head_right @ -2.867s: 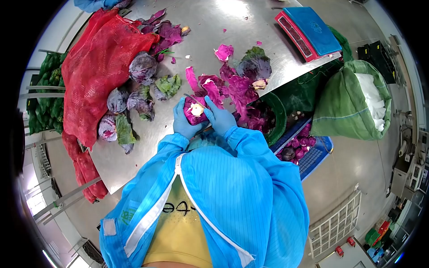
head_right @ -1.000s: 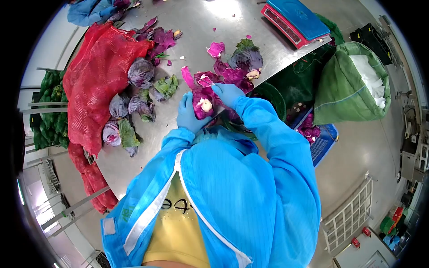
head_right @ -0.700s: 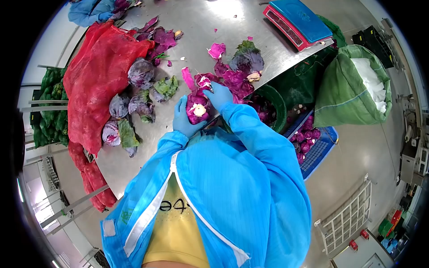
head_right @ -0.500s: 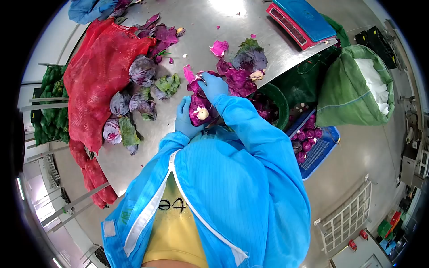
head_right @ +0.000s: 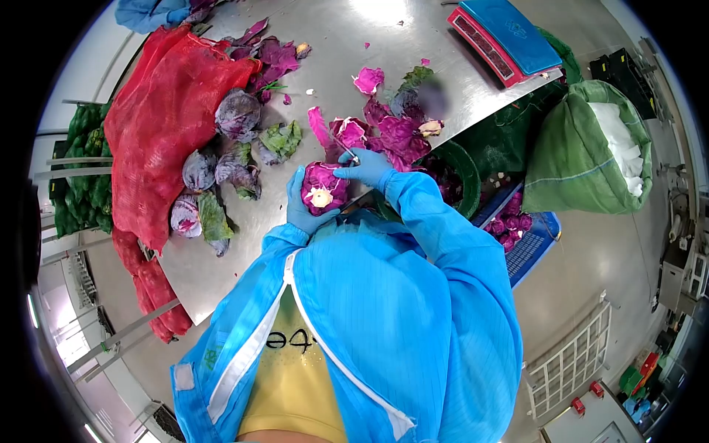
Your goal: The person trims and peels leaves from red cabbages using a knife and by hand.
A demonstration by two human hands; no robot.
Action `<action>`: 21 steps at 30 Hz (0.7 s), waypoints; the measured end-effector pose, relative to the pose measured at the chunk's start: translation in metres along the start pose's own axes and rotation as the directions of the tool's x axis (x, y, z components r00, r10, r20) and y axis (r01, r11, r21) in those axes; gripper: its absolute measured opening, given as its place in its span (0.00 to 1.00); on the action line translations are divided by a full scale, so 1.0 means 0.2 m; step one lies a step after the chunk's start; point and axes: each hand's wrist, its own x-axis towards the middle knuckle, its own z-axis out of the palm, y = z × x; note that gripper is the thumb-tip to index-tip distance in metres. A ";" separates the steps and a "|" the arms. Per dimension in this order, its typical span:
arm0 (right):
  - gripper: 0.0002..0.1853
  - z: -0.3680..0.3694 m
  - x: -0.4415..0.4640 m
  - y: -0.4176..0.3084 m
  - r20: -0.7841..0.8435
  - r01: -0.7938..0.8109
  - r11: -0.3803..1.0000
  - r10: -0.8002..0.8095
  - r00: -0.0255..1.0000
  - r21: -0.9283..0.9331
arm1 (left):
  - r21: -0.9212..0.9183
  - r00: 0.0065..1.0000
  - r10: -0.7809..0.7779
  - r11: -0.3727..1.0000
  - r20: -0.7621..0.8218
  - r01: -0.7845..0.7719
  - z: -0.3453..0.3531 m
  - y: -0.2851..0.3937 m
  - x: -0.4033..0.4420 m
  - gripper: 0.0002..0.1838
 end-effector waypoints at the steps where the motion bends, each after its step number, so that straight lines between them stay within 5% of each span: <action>1: 0.25 -0.01 0.00 -0.01 0.108 -0.077 0.996 0.072 0.992 0.040 | -0.027 1.000 0.022 0.999 -0.002 -0.022 -0.01 0.01 0.01 0.65; 6: 0.20 -0.07 0.05 -0.01 0.191 -0.095 0.994 0.102 0.976 -0.047 | 0.006 0.996 0.084 0.996 0.015 -0.084 -0.02 0.05 0.03 0.64; 8: 0.17 -0.05 0.06 -0.03 0.074 0.210 0.947 -0.197 0.978 -0.242 | 0.041 0.998 -0.045 0.998 0.049 0.043 -0.03 0.11 0.06 0.63; 17: 0.11 0.00 0.03 -0.08 -0.119 0.144 0.673 -0.328 0.937 -0.726 | 0.107 0.980 -0.178 0.980 0.087 0.169 -0.03 0.22 0.15 0.62; 20: 0.11 -0.01 0.10 -0.03 -0.129 0.084 0.570 -0.323 0.937 -0.818 | 0.137 0.984 -0.163 0.979 0.066 0.153 0.00 0.19 0.10 0.61; 21: 0.10 -0.02 0.13 -0.01 -0.136 0.035 0.498 -0.304 0.943 -0.866 | 0.126 0.998 -0.028 0.992 0.052 0.021 0.02 0.16 0.07 0.62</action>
